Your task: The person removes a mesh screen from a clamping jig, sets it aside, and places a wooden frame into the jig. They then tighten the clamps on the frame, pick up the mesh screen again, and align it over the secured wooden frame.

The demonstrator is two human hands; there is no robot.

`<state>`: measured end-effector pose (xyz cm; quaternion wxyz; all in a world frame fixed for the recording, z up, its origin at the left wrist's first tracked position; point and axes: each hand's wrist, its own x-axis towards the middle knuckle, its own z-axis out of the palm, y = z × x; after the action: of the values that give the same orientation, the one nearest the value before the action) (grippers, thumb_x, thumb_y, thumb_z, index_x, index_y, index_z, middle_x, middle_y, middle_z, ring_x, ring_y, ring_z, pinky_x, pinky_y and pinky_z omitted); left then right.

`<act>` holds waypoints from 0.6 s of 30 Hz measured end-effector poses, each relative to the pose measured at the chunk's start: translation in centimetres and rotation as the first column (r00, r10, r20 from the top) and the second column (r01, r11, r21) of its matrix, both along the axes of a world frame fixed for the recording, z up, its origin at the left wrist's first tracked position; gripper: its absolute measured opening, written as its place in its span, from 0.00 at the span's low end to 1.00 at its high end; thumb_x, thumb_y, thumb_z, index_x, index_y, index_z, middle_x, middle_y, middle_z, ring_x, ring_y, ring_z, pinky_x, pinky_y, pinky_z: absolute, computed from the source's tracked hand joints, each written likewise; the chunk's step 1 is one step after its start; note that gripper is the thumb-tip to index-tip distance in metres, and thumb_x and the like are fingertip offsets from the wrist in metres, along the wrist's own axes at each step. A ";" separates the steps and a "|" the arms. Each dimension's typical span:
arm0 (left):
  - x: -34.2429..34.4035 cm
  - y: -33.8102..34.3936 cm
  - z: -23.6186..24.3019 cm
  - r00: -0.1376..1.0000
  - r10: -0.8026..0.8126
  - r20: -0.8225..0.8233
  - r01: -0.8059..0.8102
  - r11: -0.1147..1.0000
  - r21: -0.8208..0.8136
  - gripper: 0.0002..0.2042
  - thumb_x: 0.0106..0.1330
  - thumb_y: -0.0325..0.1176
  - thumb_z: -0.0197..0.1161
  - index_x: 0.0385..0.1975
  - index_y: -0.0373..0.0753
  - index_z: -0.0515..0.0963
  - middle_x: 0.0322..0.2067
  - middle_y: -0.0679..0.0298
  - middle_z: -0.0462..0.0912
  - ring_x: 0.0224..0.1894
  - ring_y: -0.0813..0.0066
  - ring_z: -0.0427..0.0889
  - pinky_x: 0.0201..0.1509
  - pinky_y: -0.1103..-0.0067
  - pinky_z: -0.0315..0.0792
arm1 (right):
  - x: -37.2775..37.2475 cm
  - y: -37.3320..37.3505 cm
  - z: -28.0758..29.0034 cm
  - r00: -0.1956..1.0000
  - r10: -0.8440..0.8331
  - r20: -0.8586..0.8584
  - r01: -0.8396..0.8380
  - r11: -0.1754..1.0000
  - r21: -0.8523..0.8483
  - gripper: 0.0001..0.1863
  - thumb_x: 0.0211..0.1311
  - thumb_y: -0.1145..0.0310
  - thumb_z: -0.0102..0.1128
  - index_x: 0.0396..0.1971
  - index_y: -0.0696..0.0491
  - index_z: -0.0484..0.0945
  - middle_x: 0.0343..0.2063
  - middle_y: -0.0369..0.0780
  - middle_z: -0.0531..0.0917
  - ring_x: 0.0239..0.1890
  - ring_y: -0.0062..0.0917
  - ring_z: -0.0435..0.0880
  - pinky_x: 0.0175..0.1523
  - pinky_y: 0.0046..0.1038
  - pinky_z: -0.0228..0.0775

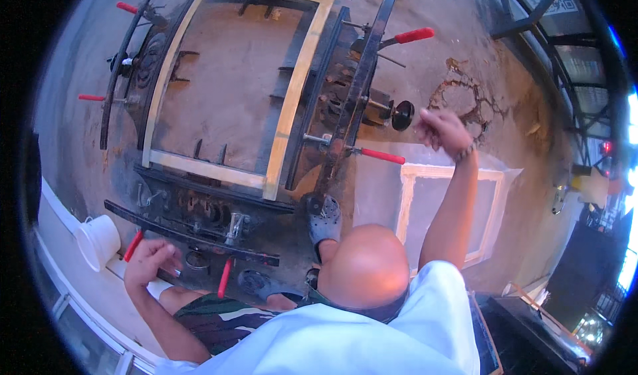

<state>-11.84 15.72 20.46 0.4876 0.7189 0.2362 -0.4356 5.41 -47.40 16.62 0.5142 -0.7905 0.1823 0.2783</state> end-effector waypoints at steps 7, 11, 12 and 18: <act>16.3 -15.9 -9.4 0.712 -0.436 0.551 0.358 0.900 0.249 0.25 0.59 0.40 0.67 0.53 0.32 0.73 0.48 0.48 0.79 0.51 0.61 0.79 0.56 0.72 0.71 | -6.5 -4.0 -17.9 0.847 -0.480 -0.230 0.531 0.744 0.405 0.23 0.60 0.57 0.64 0.47 0.59 0.75 0.39 0.45 0.81 0.42 0.30 0.81 0.46 0.30 0.74; 23.3 -24.4 -18.6 0.532 -0.470 0.704 0.270 0.883 0.385 0.37 0.57 0.42 0.67 0.64 0.32 0.60 0.61 0.46 0.66 0.64 0.52 0.66 0.67 0.67 0.61 | -2.9 -1.0 -21.2 0.785 -0.480 -0.392 0.619 0.590 0.518 0.28 0.58 0.58 0.68 0.52 0.58 0.71 0.48 0.49 0.77 0.51 0.38 0.77 0.54 0.35 0.74; 24.3 -24.9 -20.6 0.527 -0.445 0.724 0.196 0.893 0.406 0.37 0.57 0.42 0.67 0.64 0.32 0.59 0.61 0.46 0.66 0.64 0.52 0.66 0.66 0.66 0.61 | -1.3 0.5 -21.5 0.777 -0.411 -0.477 0.629 0.531 0.568 0.28 0.57 0.59 0.68 0.53 0.58 0.70 0.51 0.50 0.75 0.52 0.39 0.76 0.55 0.36 0.73; 25.9 -29.4 -23.8 0.551 -0.378 0.744 0.040 0.903 0.429 0.37 0.58 0.39 0.66 0.66 0.35 0.56 0.60 0.47 0.68 0.60 0.49 0.69 0.61 0.64 0.67 | 1.4 4.1 -24.2 0.647 -0.507 -0.570 0.704 0.110 0.701 0.25 0.58 0.59 0.67 0.51 0.57 0.72 0.53 0.49 0.73 0.56 0.40 0.71 0.65 0.45 0.65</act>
<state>14.10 -13.69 -3.33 0.3426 0.9371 -0.0267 -0.0613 6.77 -43.34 -7.55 0.8931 -0.2129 0.3603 0.1651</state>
